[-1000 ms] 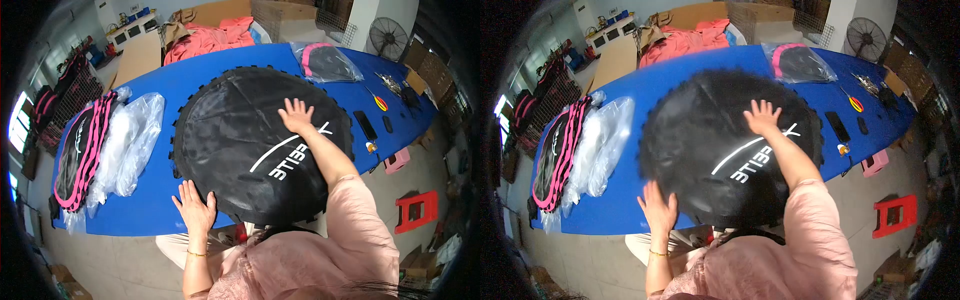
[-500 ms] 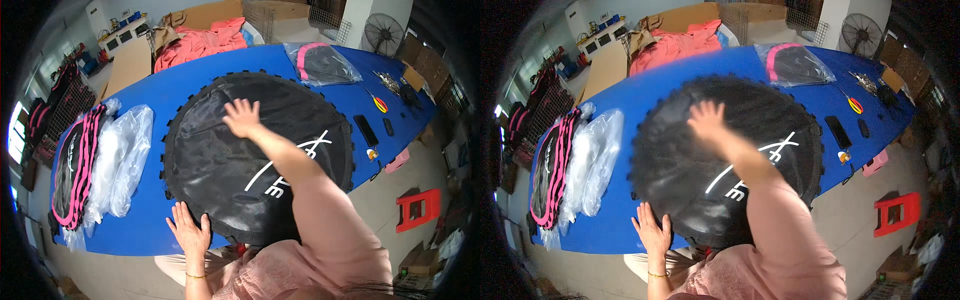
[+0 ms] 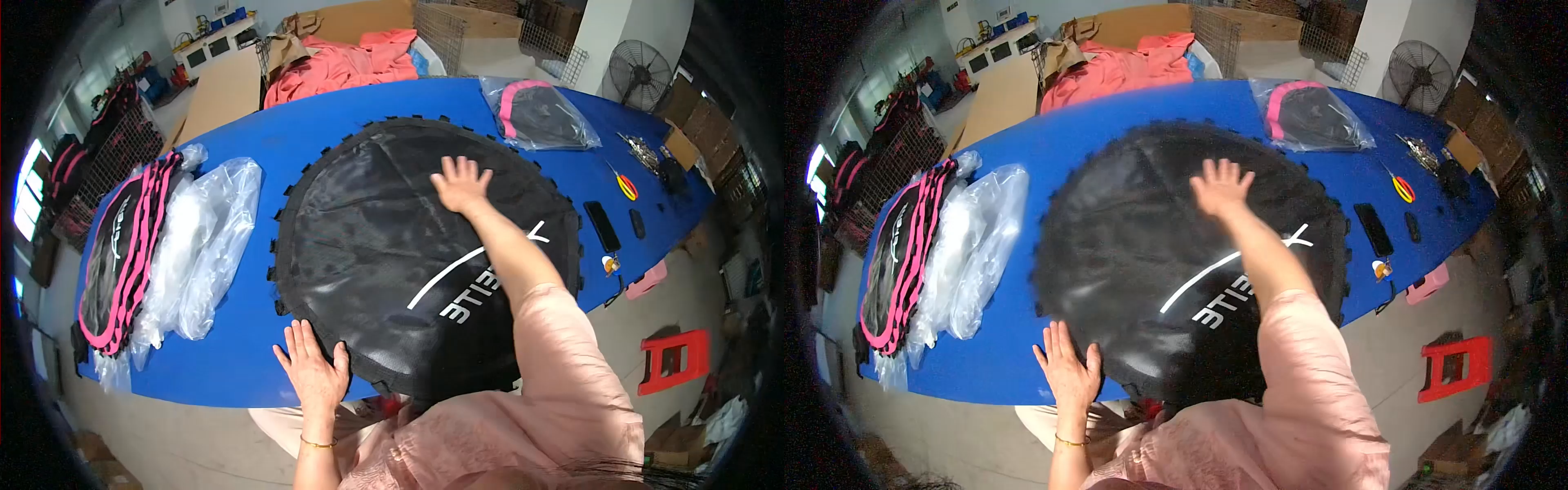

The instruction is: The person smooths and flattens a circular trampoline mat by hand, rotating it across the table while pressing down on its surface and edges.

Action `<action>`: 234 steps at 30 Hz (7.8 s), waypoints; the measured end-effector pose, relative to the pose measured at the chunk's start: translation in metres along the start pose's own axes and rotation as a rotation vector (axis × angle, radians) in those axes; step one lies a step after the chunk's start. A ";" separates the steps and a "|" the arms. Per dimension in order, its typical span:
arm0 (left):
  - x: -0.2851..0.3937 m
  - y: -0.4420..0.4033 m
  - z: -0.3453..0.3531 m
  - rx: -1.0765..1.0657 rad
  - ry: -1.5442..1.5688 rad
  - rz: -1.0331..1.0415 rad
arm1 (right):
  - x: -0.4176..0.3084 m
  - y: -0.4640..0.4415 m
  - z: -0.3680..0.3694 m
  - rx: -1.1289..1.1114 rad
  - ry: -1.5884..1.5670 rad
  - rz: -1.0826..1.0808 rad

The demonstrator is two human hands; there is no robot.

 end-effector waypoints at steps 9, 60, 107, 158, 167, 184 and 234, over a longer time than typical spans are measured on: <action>-0.001 0.002 0.003 0.007 0.000 0.008 | -0.256 0.064 0.012 -0.046 -0.219 -0.412; 0.000 0.000 0.002 0.049 -0.019 0.037 | -0.181 0.209 -0.030 -0.003 -0.227 -0.691; 0.049 0.097 -0.043 -0.005 0.140 0.350 | -0.109 0.167 -0.029 -0.095 -0.142 -0.529; 0.070 0.099 -0.044 -0.035 0.262 0.516 | 0.068 0.127 -0.029 0.045 0.041 -0.213; 0.094 0.100 -0.032 -0.007 0.188 0.611 | 0.055 0.192 -0.038 -0.005 -0.066 -0.354; 0.158 0.067 -0.040 0.144 0.476 0.668 | -0.133 0.227 -0.048 0.077 -0.171 -0.912; 0.060 0.058 -0.005 0.221 0.286 0.193 | -0.151 0.334 -0.106 -0.007 -0.424 -1.003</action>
Point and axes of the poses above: each hand's wrist, its own y-axis away from the middle knuckle, its own z-axis out of the palm, x = y × z, the point moved 8 cm from there along -y, towards the middle knuckle, and after that the axes turned 10 degrees about x, right-handed, at the moved point
